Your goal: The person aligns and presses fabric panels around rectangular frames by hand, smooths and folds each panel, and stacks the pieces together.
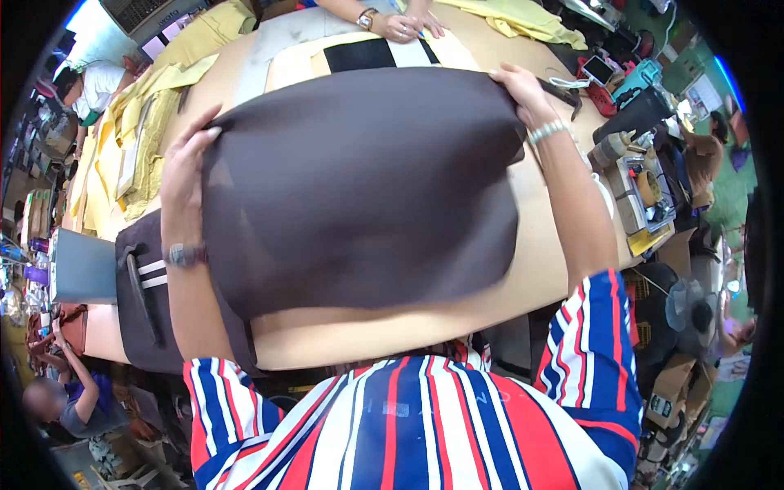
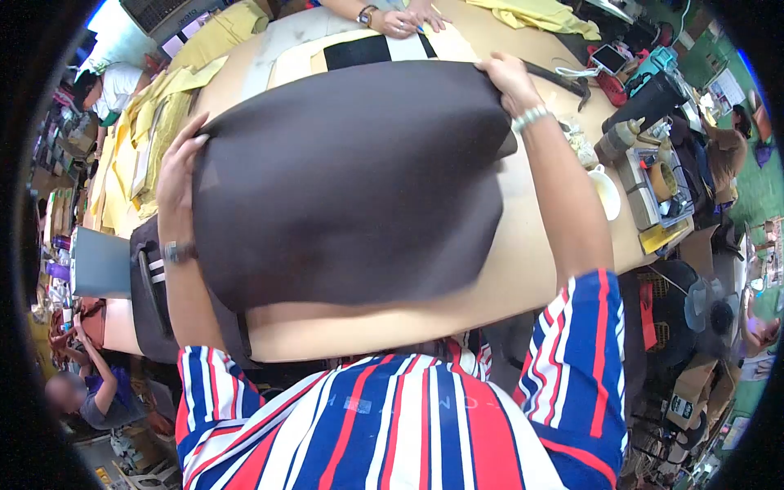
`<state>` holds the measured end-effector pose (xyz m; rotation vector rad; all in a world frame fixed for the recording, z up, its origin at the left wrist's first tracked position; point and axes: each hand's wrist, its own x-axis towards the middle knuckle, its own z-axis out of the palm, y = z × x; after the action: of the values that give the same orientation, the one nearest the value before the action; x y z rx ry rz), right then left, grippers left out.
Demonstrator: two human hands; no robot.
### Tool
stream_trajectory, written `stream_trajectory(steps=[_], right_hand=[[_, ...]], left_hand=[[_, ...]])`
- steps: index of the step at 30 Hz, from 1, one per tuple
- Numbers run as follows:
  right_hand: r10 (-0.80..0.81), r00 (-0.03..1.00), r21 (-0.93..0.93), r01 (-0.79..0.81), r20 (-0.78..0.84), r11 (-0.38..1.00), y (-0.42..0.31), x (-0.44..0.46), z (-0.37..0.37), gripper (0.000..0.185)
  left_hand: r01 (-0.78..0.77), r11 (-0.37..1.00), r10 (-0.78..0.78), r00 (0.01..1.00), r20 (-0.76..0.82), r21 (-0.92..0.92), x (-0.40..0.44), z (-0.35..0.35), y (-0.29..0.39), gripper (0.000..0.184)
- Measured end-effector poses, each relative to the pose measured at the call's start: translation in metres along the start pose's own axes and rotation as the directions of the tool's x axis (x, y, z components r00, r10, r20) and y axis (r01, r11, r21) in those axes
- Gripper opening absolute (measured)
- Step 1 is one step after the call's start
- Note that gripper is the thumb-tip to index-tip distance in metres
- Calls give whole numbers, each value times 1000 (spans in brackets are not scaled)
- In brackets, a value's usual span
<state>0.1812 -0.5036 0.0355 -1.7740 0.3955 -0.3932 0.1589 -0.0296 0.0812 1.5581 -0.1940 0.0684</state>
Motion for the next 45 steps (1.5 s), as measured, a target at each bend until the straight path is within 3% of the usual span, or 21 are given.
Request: stream_trajectory(steps=[2,4,6,8,9,10,12,13,15,17,18,20,21,24,30,32,33,36,39,42,45], right_hand=[[146,980,-28,-143,136,989,-26,34,12,41],[-54,998,30,54,17,998,-54,54,26,33],[-121,992,102,119,18,988,-92,66,24,14],[-298,935,489,172,192,855,-85,139,5,18],[-440,886,588,279,148,759,-106,111,5,43],[-366,931,600,291,3,745,-137,53,10,50],[-495,866,594,361,73,719,-135,35,-7,59],[-500,862,534,384,85,753,-128,24,-14,50],[-509,854,408,427,113,807,-111,-8,-23,33],[-383,919,142,369,87,918,-84,-41,-28,57],[-451,890,188,433,65,882,-71,-63,-25,62],[-347,938,58,346,3,936,-32,-80,-36,67],[-288,952,61,283,107,957,-14,-88,-46,68],[-208,974,107,198,92,974,37,-133,-65,64],[47,998,19,-47,45,999,65,-242,-92,65],[130,991,-33,-130,18,991,66,-254,-95,65],[16,1000,-120,-17,-12,993,68,-250,-93,68],[-3,997,-489,-34,-74,872,67,-215,-80,72],[-27,992,-576,-49,-122,816,52,-178,-54,72],[-255,959,-676,108,-122,729,65,-150,-41,68],[-303,940,-601,154,-155,785,63,-151,-39,65]], left_hand=[[3,1000,-3,1000,9,-13,40,-9,-2,36],[-146,987,144,989,-43,-63,62,-10,17,36],[-315,942,313,949,-38,-111,73,-22,37,34],[-418,903,408,907,-108,-102,47,-15,65,34],[-452,889,440,887,-140,-67,27,-5,73,34],[-485,874,473,864,-171,-32,7,0,76,34],[-427,904,423,882,-208,29,-27,-13,57,33],[-415,906,423,885,-194,82,-46,-11,47,36],[-391,919,387,919,-77,-49,-80,-6,29,44],[-285,948,280,958,-55,-145,-101,6,9,41],[-224,962,211,973,-97,-157,-109,10,-4,39],[-8,991,-5,996,-92,-135,-123,17,-24,31],[68,979,-90,990,-111,-192,-130,21,-35,26],[158,982,-173,973,-150,-109,-154,30,-58,23],[467,884,-467,884,-1,39,-218,25,-64,22],[476,877,-480,874,76,69,-218,26,-64,25],[481,873,-488,865,114,85,-217,26,-63,28],[398,899,-428,887,175,182,-190,39,-59,35],[329,904,-376,915,143,272,-144,61,-64,33],[362,928,-370,924,97,93,-113,76,-84,31],[222,947,-251,962,104,233,-125,74,-63,39]])
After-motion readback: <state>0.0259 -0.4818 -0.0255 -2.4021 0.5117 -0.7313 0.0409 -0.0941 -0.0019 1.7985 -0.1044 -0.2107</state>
